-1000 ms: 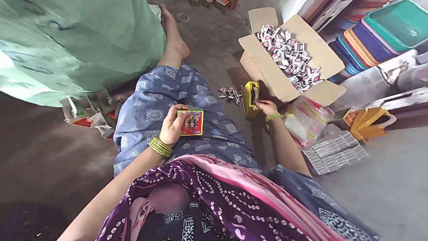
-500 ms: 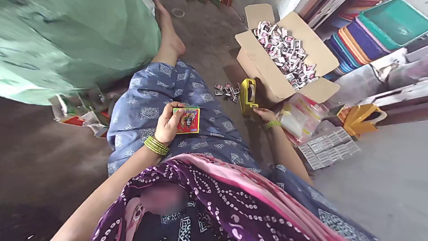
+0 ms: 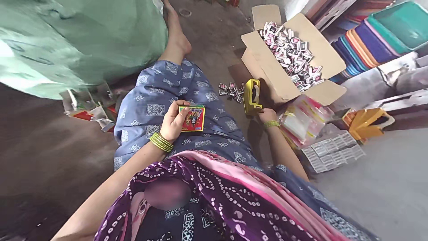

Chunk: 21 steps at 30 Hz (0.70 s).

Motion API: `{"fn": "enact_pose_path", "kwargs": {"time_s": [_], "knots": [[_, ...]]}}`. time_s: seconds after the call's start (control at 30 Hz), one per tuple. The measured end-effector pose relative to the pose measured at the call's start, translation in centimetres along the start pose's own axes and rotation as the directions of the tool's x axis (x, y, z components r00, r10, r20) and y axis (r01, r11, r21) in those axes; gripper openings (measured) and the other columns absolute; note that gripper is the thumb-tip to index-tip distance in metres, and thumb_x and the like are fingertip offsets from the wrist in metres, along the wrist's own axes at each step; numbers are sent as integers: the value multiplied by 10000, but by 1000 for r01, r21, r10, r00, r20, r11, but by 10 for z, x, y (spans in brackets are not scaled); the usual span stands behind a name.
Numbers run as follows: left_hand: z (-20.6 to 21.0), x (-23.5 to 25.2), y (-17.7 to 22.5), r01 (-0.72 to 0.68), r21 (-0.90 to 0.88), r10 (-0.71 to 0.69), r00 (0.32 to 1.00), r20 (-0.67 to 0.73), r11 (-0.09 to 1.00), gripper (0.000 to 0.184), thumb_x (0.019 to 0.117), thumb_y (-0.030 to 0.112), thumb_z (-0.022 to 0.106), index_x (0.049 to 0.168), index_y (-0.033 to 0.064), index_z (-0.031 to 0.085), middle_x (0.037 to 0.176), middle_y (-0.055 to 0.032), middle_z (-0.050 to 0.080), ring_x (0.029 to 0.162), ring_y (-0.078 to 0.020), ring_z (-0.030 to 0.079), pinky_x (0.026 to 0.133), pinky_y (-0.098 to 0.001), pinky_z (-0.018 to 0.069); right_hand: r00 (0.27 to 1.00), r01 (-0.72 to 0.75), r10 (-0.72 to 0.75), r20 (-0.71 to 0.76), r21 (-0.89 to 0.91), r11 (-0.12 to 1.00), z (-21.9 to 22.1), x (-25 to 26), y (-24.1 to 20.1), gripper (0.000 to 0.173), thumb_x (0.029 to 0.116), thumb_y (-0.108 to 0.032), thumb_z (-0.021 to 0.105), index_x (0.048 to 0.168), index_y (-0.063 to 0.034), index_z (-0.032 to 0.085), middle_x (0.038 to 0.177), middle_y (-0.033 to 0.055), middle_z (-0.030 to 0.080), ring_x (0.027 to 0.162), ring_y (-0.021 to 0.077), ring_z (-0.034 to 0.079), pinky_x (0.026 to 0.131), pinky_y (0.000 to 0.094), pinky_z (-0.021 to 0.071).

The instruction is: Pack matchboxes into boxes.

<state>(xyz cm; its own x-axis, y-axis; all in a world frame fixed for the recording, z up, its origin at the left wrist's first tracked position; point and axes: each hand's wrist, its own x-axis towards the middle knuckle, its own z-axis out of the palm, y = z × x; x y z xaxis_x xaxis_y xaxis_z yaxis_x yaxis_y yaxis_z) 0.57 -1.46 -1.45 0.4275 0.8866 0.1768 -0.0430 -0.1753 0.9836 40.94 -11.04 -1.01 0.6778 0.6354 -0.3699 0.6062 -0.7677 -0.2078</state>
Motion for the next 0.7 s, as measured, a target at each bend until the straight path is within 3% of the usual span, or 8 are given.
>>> {"fn": "enact_pose_path", "kwargs": {"time_s": [0.1, 0.17, 0.2, 0.27, 0.33, 0.43, 0.57, 0.7], "knots": [[1, 1, 0, -27, 42, 28, 999, -27, 999, 289, 1062, 200, 443, 1296, 67, 548, 1219, -77, 663, 933, -124, 698, 798, -341, 613, 958, 286, -282, -58, 286, 915, 5, -4, -9, 230, 951, -240, 717, 1073, -52, 771, 1138, 127, 739, 1129, 232, 667, 1032, 454, 496], [3, 1, 2, -31, 72, 34, 998, -43, 997, 290, 1058, 193, 462, 1289, 41, 549, 1287, -110, 625, 1046, -155, 675, 883, -381, 593, 885, 443, -448, -124, 516, 733, 8, -24, -35, 229, 944, -228, 746, 1075, -40, 750, 1055, 91, 738, 966, 136, 676, 901, 350, 545], [3, 2, 2, -49, 89, 53, 998, -44, 995, 286, 1060, 196, 474, 1278, 31, 557, 1317, -123, 599, 1105, -168, 649, 927, -392, 574, 854, 472, -500, -144, 619, 627, 8, -38, -52, 253, 940, -225, 745, 1107, -36, 735, 1088, 85, 729, 955, 124, 672, 876, 331, 556], [4, 6, 0, -82, 117, 88, 995, -47, 990, 281, 1054, 212, 492, 1249, 31, 580, 1330, -132, 580, 1155, -181, 621, 958, -396, 556, 804, 444, -579, -134, 783, 436, 6, -67, -89, 326, 945, -234, 727, 1209, -44, 712, 1246, 89, 689, 1080, 175, 677, 953, 383, 577], [3, 8, -2, -113, 138, 120, 992, -44, 984, 283, 1047, 229, 499, 1225, 35, 602, 1311, -129, 589, 1171, -190, 610, 973, -401, 547, 752, 374, -652, -91, 874, 309, 6, -94, -123, 313, 968, -237, 684, 1224, -58, 709, 1339, 78, 663, 1174, 222, 658, 1011, 442, 559], [1, 6, -2, -140, 162, 148, 988, -38, 977, 282, 1051, 253, 486, 1183, 42, 619, 1296, -122, 600, 1194, -195, 596, 994, -405, 532, 696, 259, -718, 20, 926, 277, 16, -123, -163, 227, 992, -204, 632, 1147, -63, 718, 1374, 71, 650, 1227, 220, 633, 1013, 454, 545], [-2, 4, -3, -163, 167, 170, 985, -33, 973, 318, 1057, 304, 499, 1177, 43, 636, 1282, -112, 613, 1180, -191, 603, 993, -401, 533, 663, 245, -745, 71, 920, 305, 37, -131, -191, 206, 990, -190, 645, 1096, -43, 744, 1304, 76, 677, 1211, 204, 630, 1025, 427, 533], [-2, 4, -5, -154, 145, 159, 987, -22, 977, 415, 959, 329, 709, 1215, 19, 606, 1262, -135, 615, 1121, -198, 635, 945, -392, 570, 717, 200, -694, 69, 933, 300, 45, -128, -197, 209, 975, -189, 689, 1103, -31, 741, 1199, 99, 717, 1143, 202, 662, 981, 407, 555]]}}
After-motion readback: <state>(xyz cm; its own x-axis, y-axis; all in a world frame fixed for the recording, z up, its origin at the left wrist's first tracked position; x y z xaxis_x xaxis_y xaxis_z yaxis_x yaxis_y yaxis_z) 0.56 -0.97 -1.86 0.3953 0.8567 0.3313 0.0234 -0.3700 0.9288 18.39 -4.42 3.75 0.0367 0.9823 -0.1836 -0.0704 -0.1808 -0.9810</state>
